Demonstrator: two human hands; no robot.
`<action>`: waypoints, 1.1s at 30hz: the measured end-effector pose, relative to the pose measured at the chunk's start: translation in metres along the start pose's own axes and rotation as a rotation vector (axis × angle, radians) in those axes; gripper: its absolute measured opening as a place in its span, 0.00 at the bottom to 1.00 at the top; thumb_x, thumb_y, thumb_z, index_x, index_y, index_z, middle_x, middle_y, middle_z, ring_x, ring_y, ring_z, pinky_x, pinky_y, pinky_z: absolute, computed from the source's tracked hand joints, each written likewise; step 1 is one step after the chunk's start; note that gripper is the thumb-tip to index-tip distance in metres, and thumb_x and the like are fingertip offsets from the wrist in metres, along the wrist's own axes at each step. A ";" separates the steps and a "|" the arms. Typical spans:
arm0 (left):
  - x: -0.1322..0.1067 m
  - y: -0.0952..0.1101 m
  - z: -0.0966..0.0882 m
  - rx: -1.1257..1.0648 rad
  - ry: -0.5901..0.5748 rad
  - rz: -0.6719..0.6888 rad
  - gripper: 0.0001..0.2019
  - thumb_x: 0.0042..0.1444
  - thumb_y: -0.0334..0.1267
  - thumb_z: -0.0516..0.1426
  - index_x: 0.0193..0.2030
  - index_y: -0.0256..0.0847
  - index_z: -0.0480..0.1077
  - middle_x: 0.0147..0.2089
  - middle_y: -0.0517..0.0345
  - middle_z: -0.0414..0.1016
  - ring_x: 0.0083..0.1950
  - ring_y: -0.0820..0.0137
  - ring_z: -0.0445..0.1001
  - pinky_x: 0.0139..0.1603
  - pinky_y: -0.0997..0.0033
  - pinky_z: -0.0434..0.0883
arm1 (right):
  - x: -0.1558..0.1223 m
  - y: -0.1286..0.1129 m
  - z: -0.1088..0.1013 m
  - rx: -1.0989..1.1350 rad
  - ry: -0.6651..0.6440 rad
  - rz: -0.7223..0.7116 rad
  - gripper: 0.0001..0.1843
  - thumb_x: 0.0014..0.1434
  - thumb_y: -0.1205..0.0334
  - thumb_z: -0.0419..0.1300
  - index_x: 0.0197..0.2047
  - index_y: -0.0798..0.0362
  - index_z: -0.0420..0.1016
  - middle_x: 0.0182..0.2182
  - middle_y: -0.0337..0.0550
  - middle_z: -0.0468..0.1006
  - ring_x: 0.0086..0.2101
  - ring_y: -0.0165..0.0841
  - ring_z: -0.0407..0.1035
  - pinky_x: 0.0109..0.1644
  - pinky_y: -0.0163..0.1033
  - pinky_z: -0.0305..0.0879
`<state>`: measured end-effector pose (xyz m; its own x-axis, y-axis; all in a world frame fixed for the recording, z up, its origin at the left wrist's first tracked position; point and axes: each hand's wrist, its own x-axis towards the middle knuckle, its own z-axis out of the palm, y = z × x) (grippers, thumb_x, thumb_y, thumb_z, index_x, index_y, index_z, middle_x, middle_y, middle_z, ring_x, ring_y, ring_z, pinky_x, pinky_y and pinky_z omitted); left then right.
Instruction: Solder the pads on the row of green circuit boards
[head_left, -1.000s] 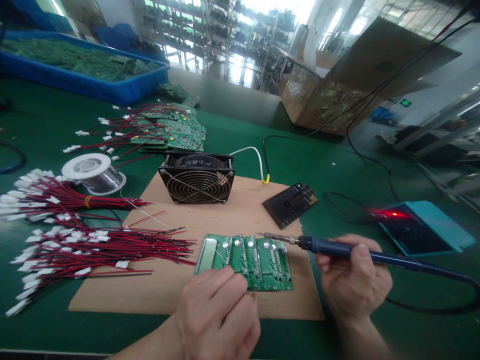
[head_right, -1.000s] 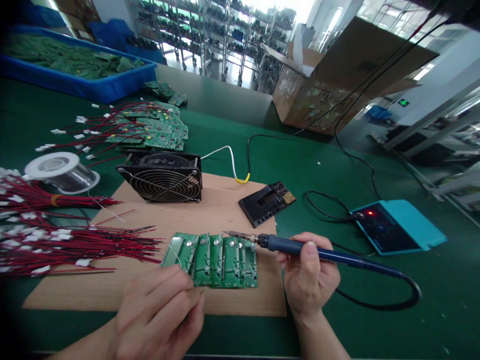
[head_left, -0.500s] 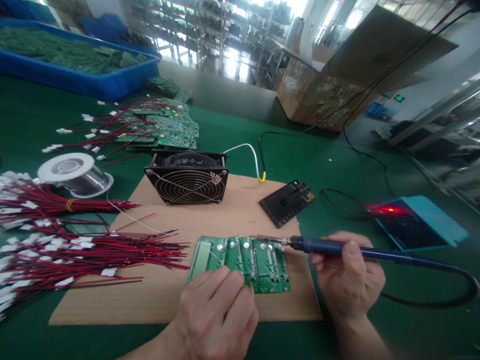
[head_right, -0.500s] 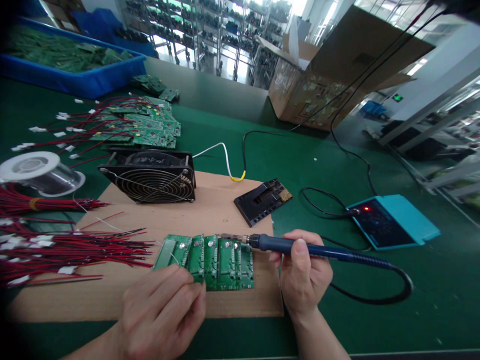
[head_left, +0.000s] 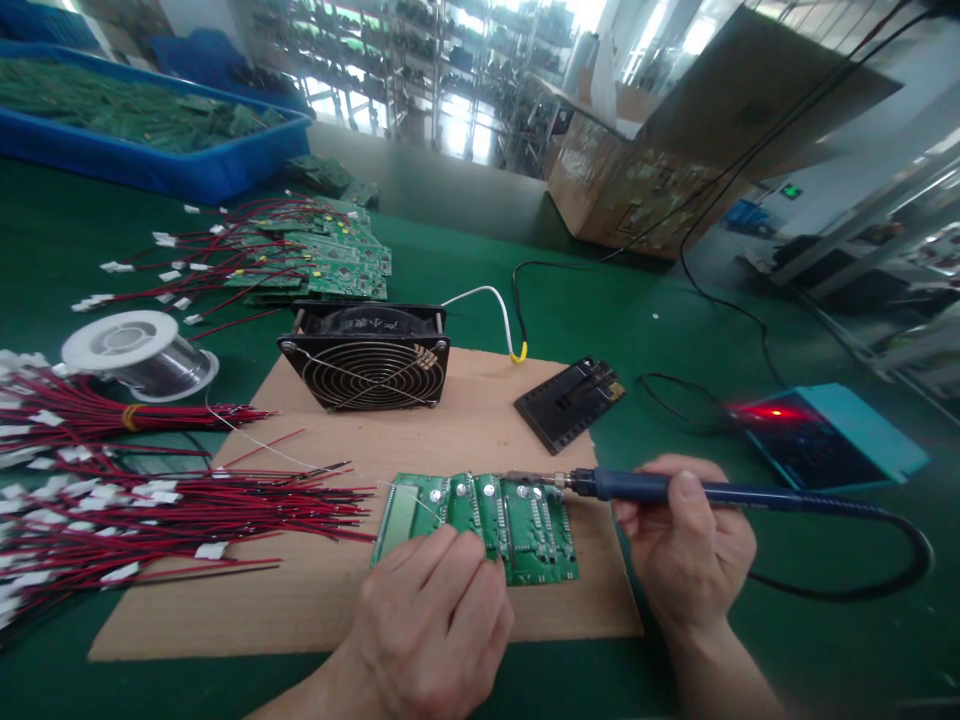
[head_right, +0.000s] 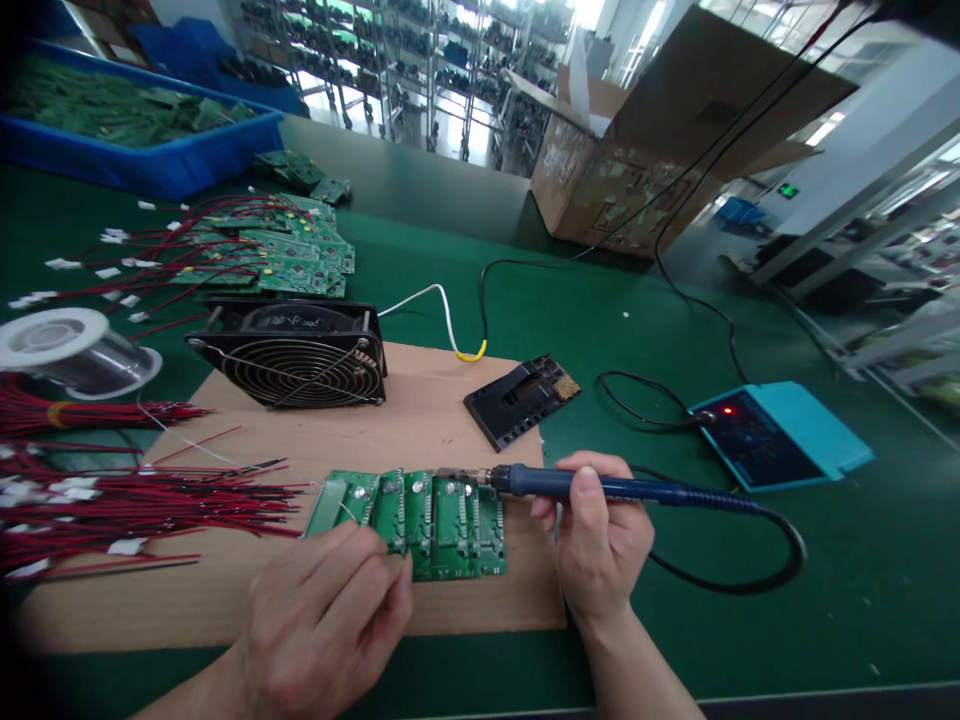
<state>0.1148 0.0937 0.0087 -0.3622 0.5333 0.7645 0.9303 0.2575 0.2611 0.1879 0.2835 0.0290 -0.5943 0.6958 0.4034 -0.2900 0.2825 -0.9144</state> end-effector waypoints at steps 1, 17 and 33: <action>0.000 0.000 0.000 0.002 -0.002 -0.004 0.09 0.59 0.25 0.53 0.29 0.37 0.66 0.30 0.57 0.70 0.33 0.68 0.68 0.35 0.68 0.67 | 0.000 0.000 0.000 -0.007 -0.002 0.004 0.10 0.66 0.56 0.57 0.36 0.54 0.72 0.18 0.37 0.72 0.17 0.28 0.65 0.17 0.29 0.63; 0.000 0.000 -0.001 -0.019 0.004 -0.014 0.10 0.60 0.25 0.53 0.28 0.37 0.66 0.30 0.56 0.69 0.34 0.68 0.67 0.36 0.68 0.65 | 0.004 -0.001 0.002 0.060 0.014 0.044 0.11 0.65 0.55 0.58 0.35 0.54 0.71 0.17 0.37 0.72 0.16 0.27 0.65 0.17 0.27 0.62; 0.001 0.000 -0.001 0.014 0.017 -0.010 0.10 0.60 0.26 0.53 0.28 0.37 0.66 0.29 0.57 0.71 0.33 0.68 0.70 0.36 0.69 0.68 | 0.002 -0.001 0.004 0.009 -0.008 0.042 0.11 0.65 0.55 0.58 0.36 0.54 0.71 0.18 0.38 0.72 0.16 0.28 0.66 0.18 0.28 0.62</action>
<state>0.1144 0.0938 0.0104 -0.3702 0.5168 0.7720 0.9258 0.2740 0.2605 0.1841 0.2822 0.0311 -0.6121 0.7017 0.3647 -0.2715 0.2467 -0.9303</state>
